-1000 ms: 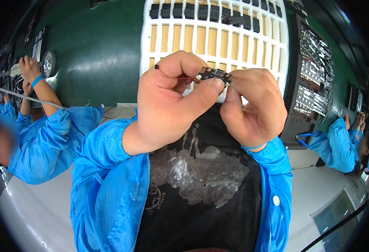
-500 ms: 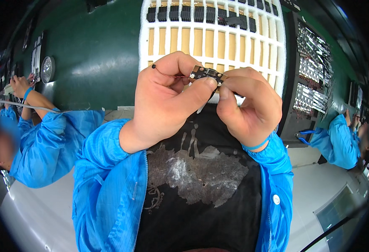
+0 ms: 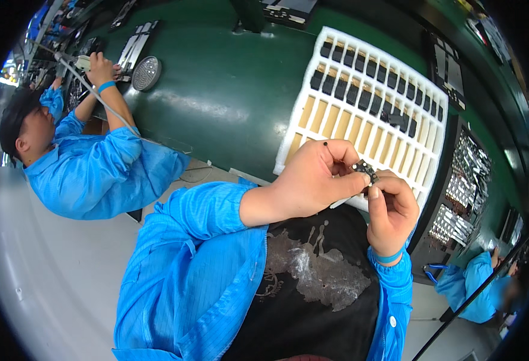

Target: Assemble and inspect electronic circuit board components on an assembly line.

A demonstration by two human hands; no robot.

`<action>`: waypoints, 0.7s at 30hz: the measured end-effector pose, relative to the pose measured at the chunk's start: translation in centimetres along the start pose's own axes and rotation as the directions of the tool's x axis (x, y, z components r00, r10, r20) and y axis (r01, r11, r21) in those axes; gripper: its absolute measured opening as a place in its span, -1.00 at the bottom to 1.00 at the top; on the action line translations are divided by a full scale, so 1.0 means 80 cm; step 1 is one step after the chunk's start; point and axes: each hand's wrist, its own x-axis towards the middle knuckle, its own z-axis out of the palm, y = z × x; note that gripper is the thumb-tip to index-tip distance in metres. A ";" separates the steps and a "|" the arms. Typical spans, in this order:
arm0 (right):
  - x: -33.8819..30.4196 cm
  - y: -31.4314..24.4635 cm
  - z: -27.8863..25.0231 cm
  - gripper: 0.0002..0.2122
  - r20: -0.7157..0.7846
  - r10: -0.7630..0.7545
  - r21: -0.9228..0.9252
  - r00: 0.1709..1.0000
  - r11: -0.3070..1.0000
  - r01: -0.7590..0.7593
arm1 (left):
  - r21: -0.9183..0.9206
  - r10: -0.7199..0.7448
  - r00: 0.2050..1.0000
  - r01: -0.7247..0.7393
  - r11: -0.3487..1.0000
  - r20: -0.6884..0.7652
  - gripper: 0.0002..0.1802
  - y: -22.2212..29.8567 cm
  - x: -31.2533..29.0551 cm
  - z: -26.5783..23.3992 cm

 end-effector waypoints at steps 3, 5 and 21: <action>0.000 -0.001 0.003 -0.95 -0.002 0.037 0.026 0.999 0.999 -0.037 | 0.032 0.004 1.000 -0.005 0.999 0.007 -0.90 0.006 -0.002 0.000; 0.002 -0.003 0.004 -0.95 -0.017 0.029 0.004 0.999 1.000 -0.029 | 0.028 0.003 1.000 -0.003 1.000 0.008 -0.90 0.004 0.000 0.000; 0.043 -0.041 -0.044 -0.84 0.407 0.290 -0.042 0.866 0.953 -0.300 | 0.193 -0.311 0.918 0.268 0.944 0.244 -0.88 0.056 0.022 -0.004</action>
